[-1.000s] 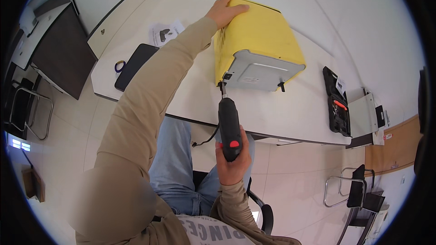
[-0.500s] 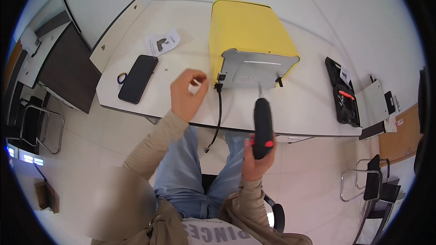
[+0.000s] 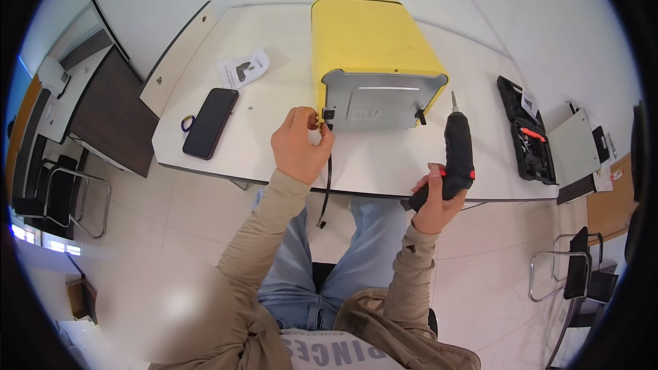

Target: The person uses a cordless screwdriver to attach black rubber feet to the underside of a yellow rectangular device. They then flip the device and continue using the screwdriver to secure the casing screws on the bottom panel.

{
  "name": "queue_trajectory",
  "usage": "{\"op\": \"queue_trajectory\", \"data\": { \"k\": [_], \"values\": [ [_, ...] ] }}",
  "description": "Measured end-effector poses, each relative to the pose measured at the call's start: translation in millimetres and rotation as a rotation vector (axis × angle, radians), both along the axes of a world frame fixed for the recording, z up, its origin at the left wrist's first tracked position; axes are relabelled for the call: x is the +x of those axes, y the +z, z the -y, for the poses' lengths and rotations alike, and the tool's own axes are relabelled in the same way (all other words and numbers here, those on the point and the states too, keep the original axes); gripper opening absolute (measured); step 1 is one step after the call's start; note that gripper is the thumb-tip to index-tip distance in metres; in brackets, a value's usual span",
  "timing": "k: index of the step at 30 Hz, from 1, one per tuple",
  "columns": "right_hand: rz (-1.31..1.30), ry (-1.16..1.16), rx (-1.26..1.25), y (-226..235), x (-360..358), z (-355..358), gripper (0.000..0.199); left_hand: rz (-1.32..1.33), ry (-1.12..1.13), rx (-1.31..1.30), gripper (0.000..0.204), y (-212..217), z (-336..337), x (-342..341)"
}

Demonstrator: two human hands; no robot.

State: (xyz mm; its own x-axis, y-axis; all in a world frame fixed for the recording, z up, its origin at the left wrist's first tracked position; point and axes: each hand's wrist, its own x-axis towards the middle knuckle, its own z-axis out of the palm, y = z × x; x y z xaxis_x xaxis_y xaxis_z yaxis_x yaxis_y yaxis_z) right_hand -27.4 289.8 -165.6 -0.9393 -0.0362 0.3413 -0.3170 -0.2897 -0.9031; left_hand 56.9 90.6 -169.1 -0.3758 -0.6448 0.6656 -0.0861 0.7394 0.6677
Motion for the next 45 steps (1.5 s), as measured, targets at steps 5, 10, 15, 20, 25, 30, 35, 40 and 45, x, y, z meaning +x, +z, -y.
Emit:
{"op": "queue_trajectory", "data": {
  "k": [5,10,15,20,25,30,35,40,45],
  "values": [
    [0.039,0.037,0.002,1,-1,-2,0.025,0.029,0.034,-0.036,0.021,2,-1,0],
    [0.046,0.054,0.011,1,-1,-2,0.025,0.034,0.053,-0.055,0.021,2,-2,-1],
    [0.041,0.050,0.016,-1,-3,-3,0.025,0.034,0.032,-0.038,0.021,-1,1,-2],
    [0.062,0.030,0.009,2,0,2,0.022,0.037,-0.055,-0.005,0.023,4,-2,13],
    [0.042,0.031,0.022,-2,-2,-4,0.023,0.184,-0.085,-0.157,0.023,7,1,56],
    [0.052,0.047,0.036,-3,-1,-3,0.026,0.380,0.070,-0.367,0.018,13,51,106],
    [0.043,0.047,0.035,-1,2,-1,0.026,0.589,0.169,-0.507,0.019,25,114,121],
    [0.052,0.057,0.059,-12,-7,-9,0.023,0.699,0.056,-0.746,0.008,24,142,99],
    [0.118,0.049,0.006,-5,-3,-7,0.021,0.769,-0.008,-0.778,0.004,10,162,91]
  ]
}}
